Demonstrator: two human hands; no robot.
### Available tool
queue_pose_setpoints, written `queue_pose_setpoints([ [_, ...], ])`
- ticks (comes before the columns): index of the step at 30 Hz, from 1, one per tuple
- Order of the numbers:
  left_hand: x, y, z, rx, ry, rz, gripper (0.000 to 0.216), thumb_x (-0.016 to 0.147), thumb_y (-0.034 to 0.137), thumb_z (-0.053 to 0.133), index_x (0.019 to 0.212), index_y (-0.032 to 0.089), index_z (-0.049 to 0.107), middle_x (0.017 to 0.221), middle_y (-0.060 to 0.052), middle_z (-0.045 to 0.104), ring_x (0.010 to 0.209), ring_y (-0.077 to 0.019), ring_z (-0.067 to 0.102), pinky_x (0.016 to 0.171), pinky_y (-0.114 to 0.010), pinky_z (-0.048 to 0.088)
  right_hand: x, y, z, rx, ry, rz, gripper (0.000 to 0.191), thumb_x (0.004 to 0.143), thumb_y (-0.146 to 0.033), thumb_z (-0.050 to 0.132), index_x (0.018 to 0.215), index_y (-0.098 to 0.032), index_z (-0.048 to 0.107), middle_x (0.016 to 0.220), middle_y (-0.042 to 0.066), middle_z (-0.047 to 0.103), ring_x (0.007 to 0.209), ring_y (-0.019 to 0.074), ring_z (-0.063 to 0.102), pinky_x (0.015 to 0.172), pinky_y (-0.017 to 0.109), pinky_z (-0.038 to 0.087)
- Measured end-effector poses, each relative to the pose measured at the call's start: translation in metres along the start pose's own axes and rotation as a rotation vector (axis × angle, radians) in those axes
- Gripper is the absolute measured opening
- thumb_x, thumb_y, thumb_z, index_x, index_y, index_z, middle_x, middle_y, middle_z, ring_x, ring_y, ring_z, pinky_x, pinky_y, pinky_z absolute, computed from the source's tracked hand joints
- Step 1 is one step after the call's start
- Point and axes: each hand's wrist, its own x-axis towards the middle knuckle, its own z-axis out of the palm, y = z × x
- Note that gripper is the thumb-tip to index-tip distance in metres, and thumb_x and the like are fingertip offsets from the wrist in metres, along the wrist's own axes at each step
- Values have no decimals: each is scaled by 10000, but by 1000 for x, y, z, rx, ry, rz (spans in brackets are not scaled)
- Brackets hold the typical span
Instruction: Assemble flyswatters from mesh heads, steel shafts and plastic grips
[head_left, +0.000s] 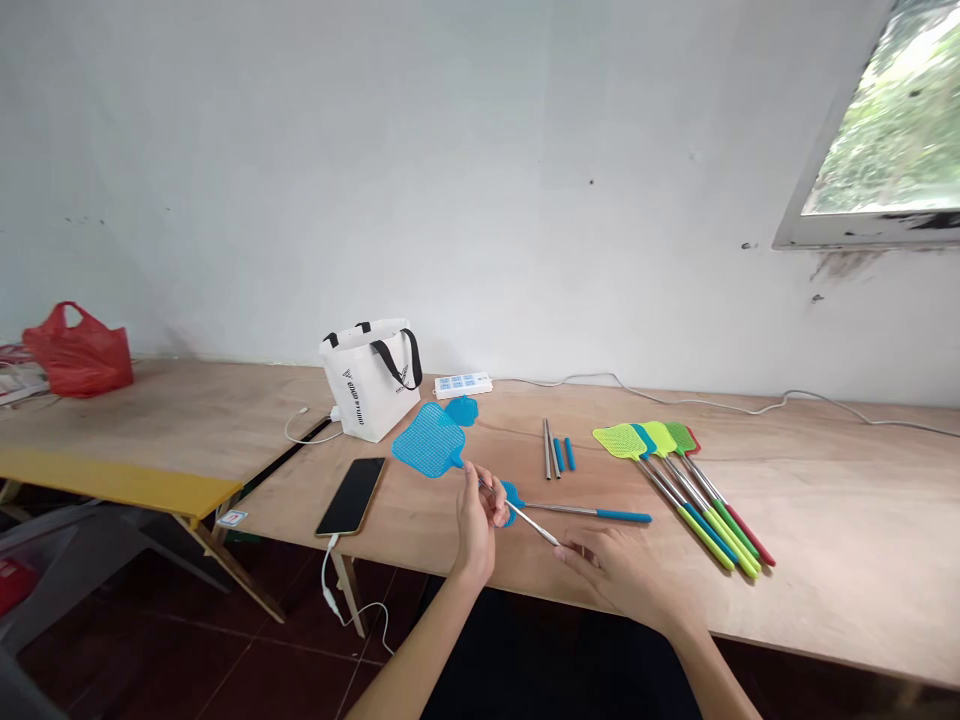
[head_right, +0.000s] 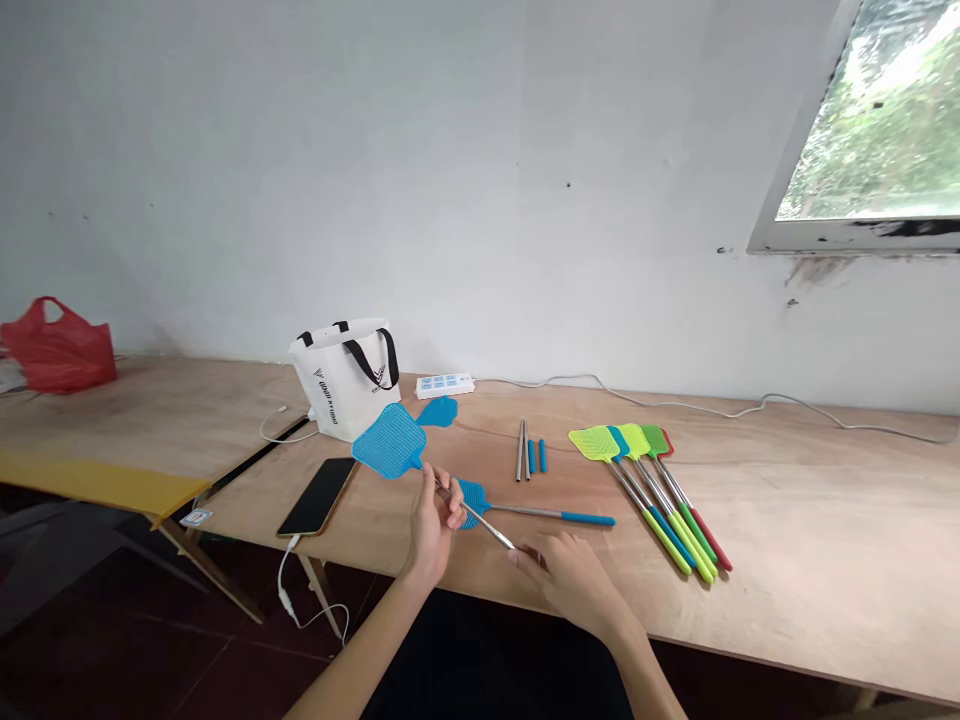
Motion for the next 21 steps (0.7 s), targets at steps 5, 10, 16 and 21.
queue_pose_setpoints([
  [5,0,0,4,-1,-55,36,572,842,684,662,704,207,377,544,76,429,385,-37,274,402,-178,222,-4,16,-12,29,33,-22,484,1031,-564,338,853,-259,669,814,35,709,786,231,653,702,300,442],
  [10,16,43,-17,5,92,234,571,851,667,667,678,201,386,541,59,444,414,-49,311,413,-176,254,-10,63,-30,30,129,16,439,987,-604,412,900,-278,693,930,43,742,868,247,680,774,309,486],
  [16,32,82,-45,-18,177,343,524,883,613,666,695,201,404,512,83,416,372,-37,260,415,-183,283,-19,104,-48,104,114,111,476,954,-659,432,803,-261,647,861,18,695,827,214,645,778,281,472],
  [21,31,75,-41,-16,303,408,477,871,617,663,746,206,455,537,64,502,400,-70,412,415,-188,317,-17,85,-48,102,113,215,508,924,-700,429,782,-255,628,635,-15,562,631,182,540,627,270,421],
])
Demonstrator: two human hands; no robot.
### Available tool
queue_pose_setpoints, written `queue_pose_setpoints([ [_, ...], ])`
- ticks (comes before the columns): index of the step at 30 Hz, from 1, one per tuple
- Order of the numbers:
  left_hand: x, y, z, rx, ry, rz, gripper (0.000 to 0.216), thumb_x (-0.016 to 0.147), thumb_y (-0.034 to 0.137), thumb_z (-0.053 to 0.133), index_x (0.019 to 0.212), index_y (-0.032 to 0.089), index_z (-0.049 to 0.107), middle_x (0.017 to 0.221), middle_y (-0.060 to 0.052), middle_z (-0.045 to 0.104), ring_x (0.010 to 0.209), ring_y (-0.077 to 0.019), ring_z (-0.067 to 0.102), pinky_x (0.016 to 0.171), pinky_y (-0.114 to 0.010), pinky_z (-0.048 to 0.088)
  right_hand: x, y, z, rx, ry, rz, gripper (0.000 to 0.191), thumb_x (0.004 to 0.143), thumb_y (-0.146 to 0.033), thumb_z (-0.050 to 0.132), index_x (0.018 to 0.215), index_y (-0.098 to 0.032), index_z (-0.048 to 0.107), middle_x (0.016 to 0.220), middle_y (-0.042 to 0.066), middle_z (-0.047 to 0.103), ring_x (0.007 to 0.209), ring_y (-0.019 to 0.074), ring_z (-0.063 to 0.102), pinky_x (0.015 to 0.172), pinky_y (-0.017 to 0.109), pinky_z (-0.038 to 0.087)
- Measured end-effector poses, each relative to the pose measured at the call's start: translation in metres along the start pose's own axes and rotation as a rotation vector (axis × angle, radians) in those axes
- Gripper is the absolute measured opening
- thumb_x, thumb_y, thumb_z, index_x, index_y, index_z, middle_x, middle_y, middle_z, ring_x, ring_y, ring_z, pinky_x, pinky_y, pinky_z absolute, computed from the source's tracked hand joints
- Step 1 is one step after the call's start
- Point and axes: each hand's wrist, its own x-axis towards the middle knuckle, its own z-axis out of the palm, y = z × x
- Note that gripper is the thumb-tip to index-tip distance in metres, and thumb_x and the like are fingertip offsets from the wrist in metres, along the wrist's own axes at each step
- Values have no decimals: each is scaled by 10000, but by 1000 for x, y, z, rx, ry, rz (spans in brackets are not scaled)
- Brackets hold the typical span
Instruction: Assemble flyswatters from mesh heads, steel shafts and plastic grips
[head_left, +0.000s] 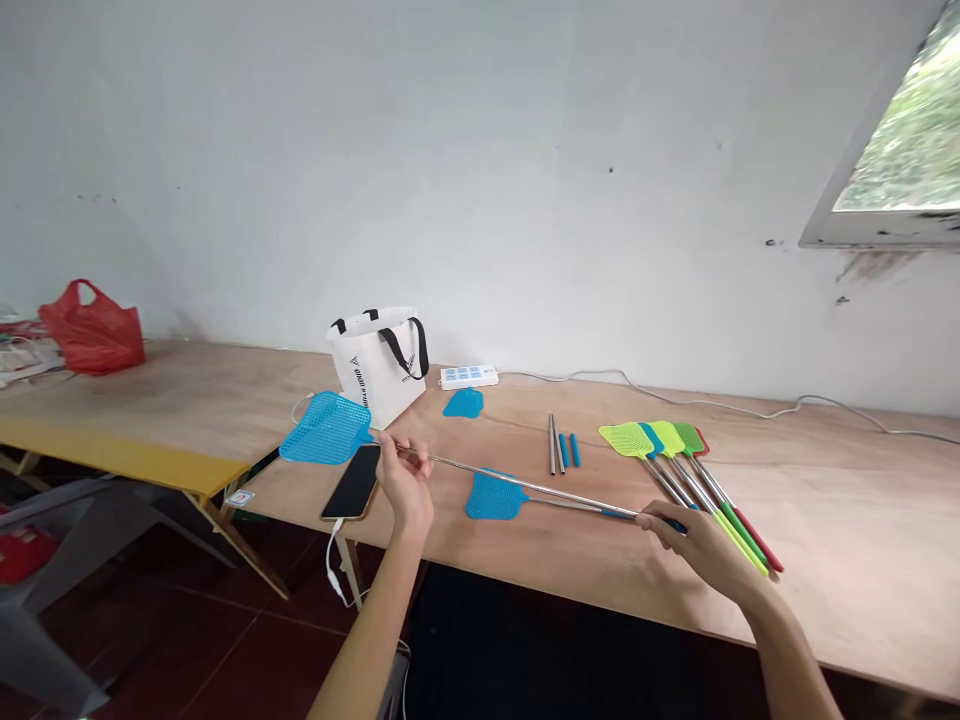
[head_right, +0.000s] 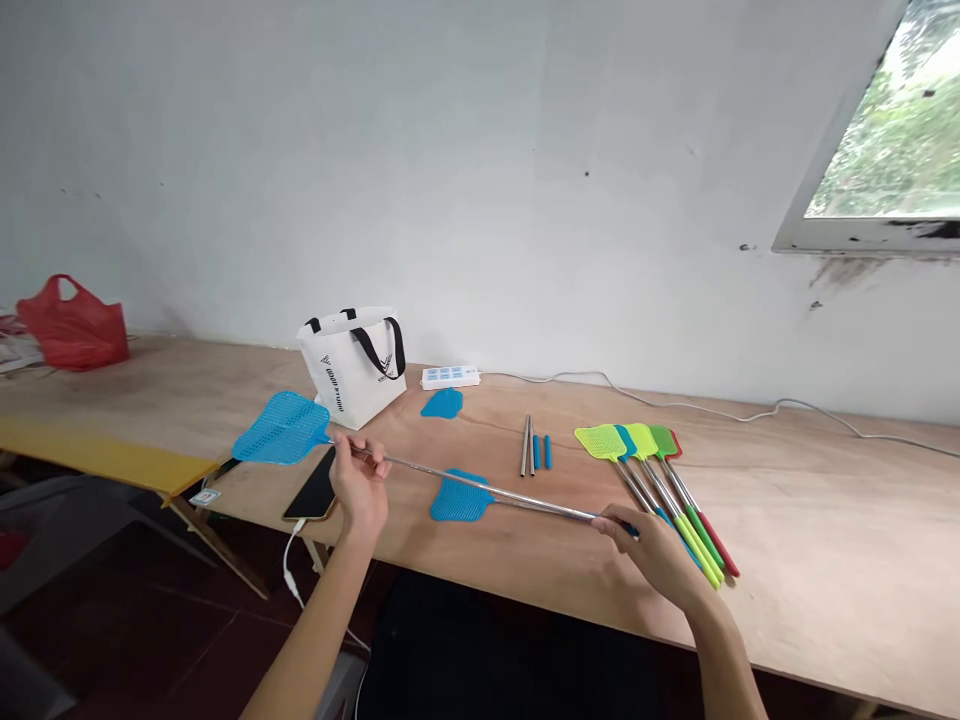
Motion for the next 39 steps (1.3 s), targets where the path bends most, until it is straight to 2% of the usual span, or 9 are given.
queue_pose_setpoints([
  [4,4,-2,-1,99,69,74,487,855,662,626,765,198,509,577,1,614,502,-137,585,425,-207,365,-5,-11,0,2,-16,-56,496,942,-674,419,757,-253,607,627,-17,533,609,175,498,596,272,393],
  [9,-6,-13,3,151,147,141,462,881,624,588,725,199,500,546,15,597,454,-121,558,427,-202,353,-7,-20,4,-18,4,-130,492,969,-655,403,788,-251,616,703,5,611,659,188,543,603,280,401],
  [14,-54,-49,20,211,-68,-75,508,907,659,541,714,189,536,658,-62,704,468,-125,559,470,-232,421,-1,-34,21,-71,23,-202,530,1008,-625,325,777,-242,610,650,12,611,604,188,549,594,286,374],
  [19,-106,-78,29,269,-304,-265,543,896,693,536,744,180,627,824,-141,753,763,-246,704,519,-270,489,4,-46,47,-111,71,-220,534,1034,-583,288,930,-248,690,727,52,709,701,249,665,636,300,397],
  [23,-129,-88,27,329,-498,-331,545,917,682,518,860,177,715,1003,-138,754,987,-276,689,737,-329,560,5,-56,67,-54,85,-257,491,1046,-527,309,1083,-255,716,920,80,776,845,272,724,675,298,449],
  [28,-126,-96,24,331,-598,-444,553,892,683,558,979,168,743,1072,-138,737,1004,-280,675,667,-301,549,7,-66,74,10,97,-223,455,1046,-512,332,1119,-274,713,1029,72,785,917,276,736,723,310,489],
  [35,-100,-101,19,376,-597,-374,550,894,676,556,908,167,762,886,-116,749,829,-243,688,613,-272,508,12,-60,69,5,23,-197,398,1029,-512,389,1176,-314,701,1125,59,763,1023,292,713,818,349,502],
  [37,-91,-100,16,423,-592,-337,558,912,676,523,908,172,764,841,-107,748,811,-245,690,640,-292,520,14,-51,67,1,39,-209,384,1020,-521,408,1139,-304,701,1096,58,762,1021,283,705,843,348,498],
  [39,-84,-99,12,524,-611,-264,543,952,642,474,910,188,768,865,-99,754,883,-254,695,766,-335,542,18,-41,65,-13,89,-203,387,1015,-543,417,1075,-290,704,1042,59,758,991,269,696,828,336,493],
])
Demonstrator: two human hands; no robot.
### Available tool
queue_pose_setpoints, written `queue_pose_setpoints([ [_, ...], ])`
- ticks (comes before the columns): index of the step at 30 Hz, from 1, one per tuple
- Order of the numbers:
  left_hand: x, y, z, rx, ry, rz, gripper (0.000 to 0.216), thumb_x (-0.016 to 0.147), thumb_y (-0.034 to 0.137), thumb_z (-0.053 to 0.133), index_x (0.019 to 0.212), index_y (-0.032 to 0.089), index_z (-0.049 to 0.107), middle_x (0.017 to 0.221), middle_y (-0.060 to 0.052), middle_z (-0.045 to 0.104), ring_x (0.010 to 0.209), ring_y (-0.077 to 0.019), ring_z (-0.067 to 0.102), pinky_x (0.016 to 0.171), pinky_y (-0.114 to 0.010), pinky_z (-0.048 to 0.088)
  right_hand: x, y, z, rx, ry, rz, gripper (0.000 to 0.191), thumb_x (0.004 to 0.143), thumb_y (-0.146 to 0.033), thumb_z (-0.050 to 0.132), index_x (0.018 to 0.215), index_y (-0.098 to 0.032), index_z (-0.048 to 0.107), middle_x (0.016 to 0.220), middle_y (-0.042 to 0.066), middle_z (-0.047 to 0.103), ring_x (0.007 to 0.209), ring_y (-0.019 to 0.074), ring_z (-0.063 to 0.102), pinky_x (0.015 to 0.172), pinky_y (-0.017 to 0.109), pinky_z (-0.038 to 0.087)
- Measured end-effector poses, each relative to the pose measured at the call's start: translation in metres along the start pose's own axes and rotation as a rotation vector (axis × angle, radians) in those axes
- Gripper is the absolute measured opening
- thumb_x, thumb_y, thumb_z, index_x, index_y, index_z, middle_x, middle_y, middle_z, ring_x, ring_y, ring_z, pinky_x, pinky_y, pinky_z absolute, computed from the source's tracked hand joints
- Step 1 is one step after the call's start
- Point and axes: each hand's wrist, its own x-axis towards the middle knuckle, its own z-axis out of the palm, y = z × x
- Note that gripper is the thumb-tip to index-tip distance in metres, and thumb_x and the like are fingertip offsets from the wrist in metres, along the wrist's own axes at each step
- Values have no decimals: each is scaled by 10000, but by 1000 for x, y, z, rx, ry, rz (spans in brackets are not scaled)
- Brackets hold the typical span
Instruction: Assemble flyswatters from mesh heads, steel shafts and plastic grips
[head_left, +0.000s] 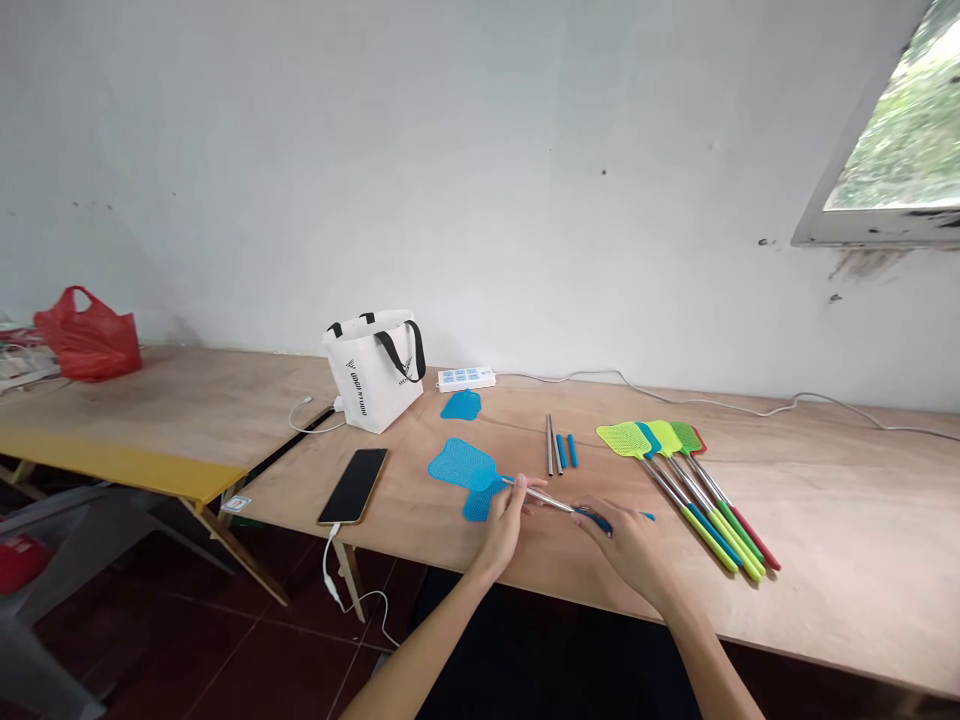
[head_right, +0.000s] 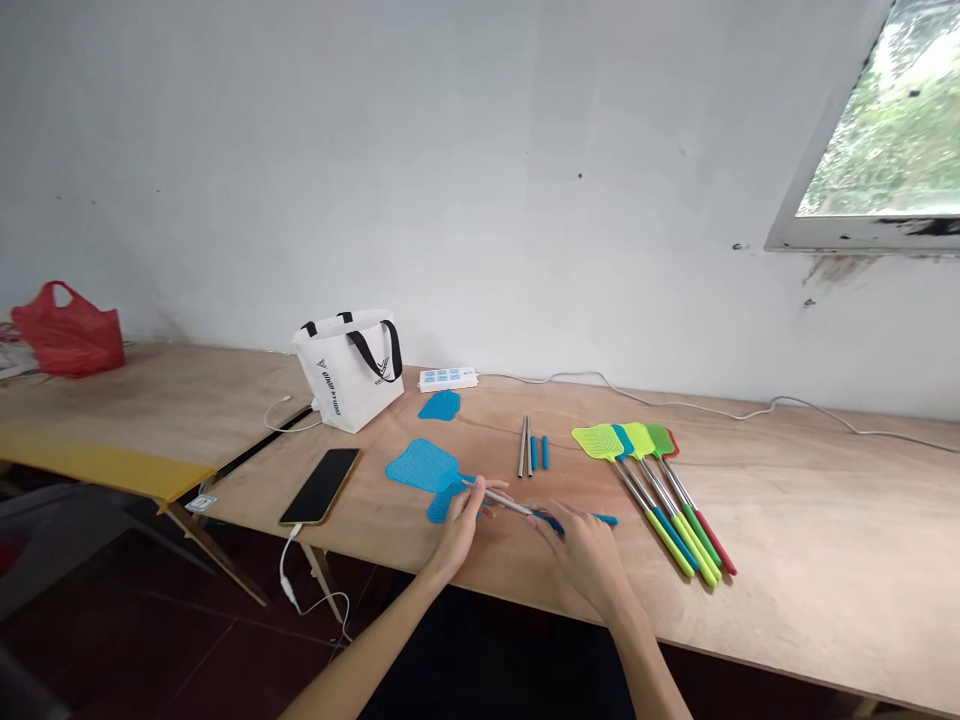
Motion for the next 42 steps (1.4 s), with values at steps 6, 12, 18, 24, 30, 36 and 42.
queue_pose_setpoints([
  [6,-2,-13,-10,510,-137,160,406,1031,482,421,1124,232,727,1242,-95,706,1292,-266,563,1134,-433,383,6,34,13,-180,194,-71,435,1050,-499,351,941,-251,691,948,70,710,953,249,625,872,368,435],
  [12,-8,-21,-8,971,-280,317,338,1027,356,474,1300,230,628,1335,-91,651,1285,-278,538,1082,-451,421,9,52,37,-394,255,-106,437,1072,-431,312,953,-230,682,916,76,668,929,247,582,854,377,392],
  [18,-9,-20,-7,1022,-267,336,320,1017,308,492,1311,238,598,1372,-83,627,1324,-275,512,1076,-461,406,7,59,40,-463,310,-78,382,1059,-383,346,992,-234,690,1065,95,653,991,261,583,881,399,401],
  [24,-6,-20,-7,906,-252,334,188,985,216,525,1098,225,674,1171,-71,695,1142,-253,613,1011,-418,462,4,60,40,-517,338,-56,351,1045,-310,362,1025,-249,707,1087,79,677,1028,263,594,1030,482,328],
  [30,-6,-21,-7,856,-318,347,234,1001,163,459,1044,232,678,1097,-58,685,1067,-223,630,928,-355,498,3,58,34,-556,415,-22,342,1020,-256,379,1037,-253,721,1171,95,665,1071,283,586,1108,561,233],
  [36,-7,-19,-5,893,-360,378,180,964,130,516,1002,218,669,1045,-43,674,1034,-207,634,915,-325,504,3,62,37,-514,389,35,356,1007,-236,376,1100,-267,719,1272,93,637,1165,298,567,1093,569,277],
  [42,-8,-16,-4,953,-366,407,118,963,134,551,996,211,634,1060,-34,651,1044,-199,615,931,-322,496,6,66,43,-460,297,65,383,1022,-248,338,1093,-278,714,1275,85,651,1219,296,559,1073,594,312],
])
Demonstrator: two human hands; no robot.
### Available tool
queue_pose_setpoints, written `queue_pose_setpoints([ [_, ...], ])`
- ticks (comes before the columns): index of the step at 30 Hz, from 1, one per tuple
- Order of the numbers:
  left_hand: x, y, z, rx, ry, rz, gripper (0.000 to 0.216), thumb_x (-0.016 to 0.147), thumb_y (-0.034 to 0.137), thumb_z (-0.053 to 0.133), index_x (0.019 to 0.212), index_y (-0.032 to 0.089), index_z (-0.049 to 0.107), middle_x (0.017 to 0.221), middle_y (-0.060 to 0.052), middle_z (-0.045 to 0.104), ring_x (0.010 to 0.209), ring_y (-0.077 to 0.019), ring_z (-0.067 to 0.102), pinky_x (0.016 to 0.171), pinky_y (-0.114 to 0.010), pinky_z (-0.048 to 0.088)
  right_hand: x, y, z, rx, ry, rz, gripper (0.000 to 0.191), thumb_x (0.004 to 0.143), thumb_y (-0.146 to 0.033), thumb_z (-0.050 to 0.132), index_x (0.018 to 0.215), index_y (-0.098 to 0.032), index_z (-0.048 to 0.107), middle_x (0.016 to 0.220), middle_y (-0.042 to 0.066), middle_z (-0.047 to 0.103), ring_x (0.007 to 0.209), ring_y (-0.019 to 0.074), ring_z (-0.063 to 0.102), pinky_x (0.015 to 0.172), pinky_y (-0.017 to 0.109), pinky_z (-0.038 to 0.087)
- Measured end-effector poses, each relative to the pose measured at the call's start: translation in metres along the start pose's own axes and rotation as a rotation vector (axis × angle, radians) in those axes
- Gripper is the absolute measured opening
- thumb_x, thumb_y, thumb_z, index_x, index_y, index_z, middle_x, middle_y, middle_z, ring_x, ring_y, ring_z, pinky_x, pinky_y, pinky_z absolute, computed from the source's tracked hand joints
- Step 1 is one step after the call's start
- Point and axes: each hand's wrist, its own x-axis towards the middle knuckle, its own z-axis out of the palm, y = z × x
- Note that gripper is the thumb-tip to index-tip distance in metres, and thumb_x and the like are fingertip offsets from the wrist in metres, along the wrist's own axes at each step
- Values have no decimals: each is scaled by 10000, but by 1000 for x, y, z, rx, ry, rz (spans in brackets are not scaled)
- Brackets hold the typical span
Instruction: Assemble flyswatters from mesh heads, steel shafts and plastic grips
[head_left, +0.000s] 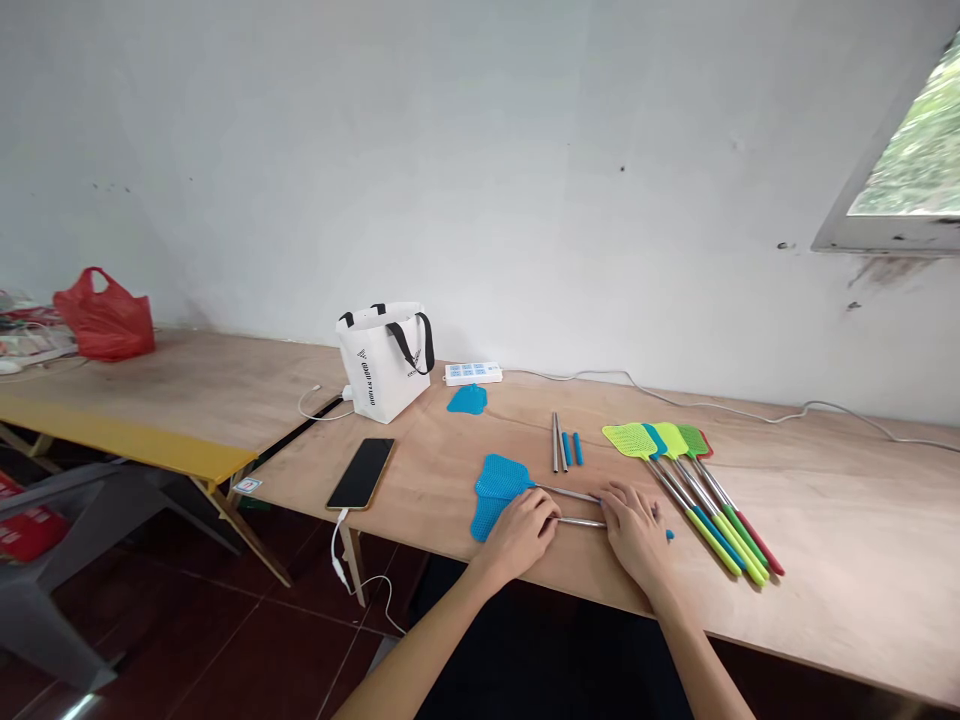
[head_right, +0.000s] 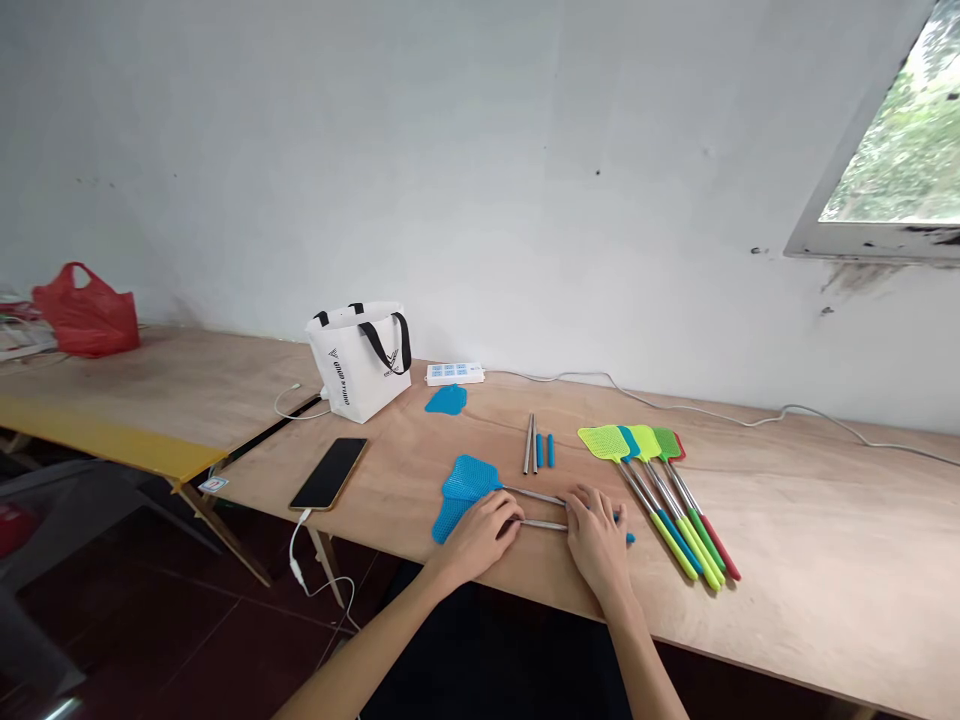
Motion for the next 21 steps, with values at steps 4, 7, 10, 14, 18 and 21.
queue_pose_setpoints([
  [4,0,0,0,31,-2,12,110,975,141,542,1004,210,622,1068,-37,641,1049,-202,607,938,-334,492,1,-4,-2,77,42,-42,349,1040,-379,383,1069,-262,710,1276,95,648,1211,310,563,1078,585,341],
  [7,0,-1,1,44,0,21,103,980,146,541,1008,209,618,1074,-40,636,1051,-204,600,934,-338,492,2,-8,-6,141,52,-124,341,1039,-435,419,992,-259,707,1289,93,637,1209,314,564,1109,602,316],
  [10,0,-1,2,53,0,25,100,981,149,544,1010,207,620,1076,-41,635,1048,-205,600,931,-340,491,2,-11,-10,230,-10,-215,320,1037,-449,447,957,-266,698,1268,83,638,1168,295,582,1068,547,391],
  [14,0,-1,1,63,2,27,93,978,151,556,1004,205,627,1068,-39,642,1033,-202,607,916,-337,493,2,-13,-14,324,-115,-287,249,1015,-458,521,987,-283,696,1207,65,653,1126,279,591,980,476,473],
  [18,1,-1,1,100,15,13,19,950,183,628,953,198,640,1016,-30,661,996,-212,620,881,-348,496,2,-15,-15,366,-120,-325,199,1012,-375,537,949,-279,699,1238,61,654,1170,283,581,982,471,484],
  [21,0,1,3,125,35,19,40,940,212,655,905,196,646,966,-29,668,974,-218,628,864,-349,497,2,-17,-17,382,-120,-346,180,1009,-320,537,932,-270,692,1235,60,663,1149,271,601,973,462,491],
])
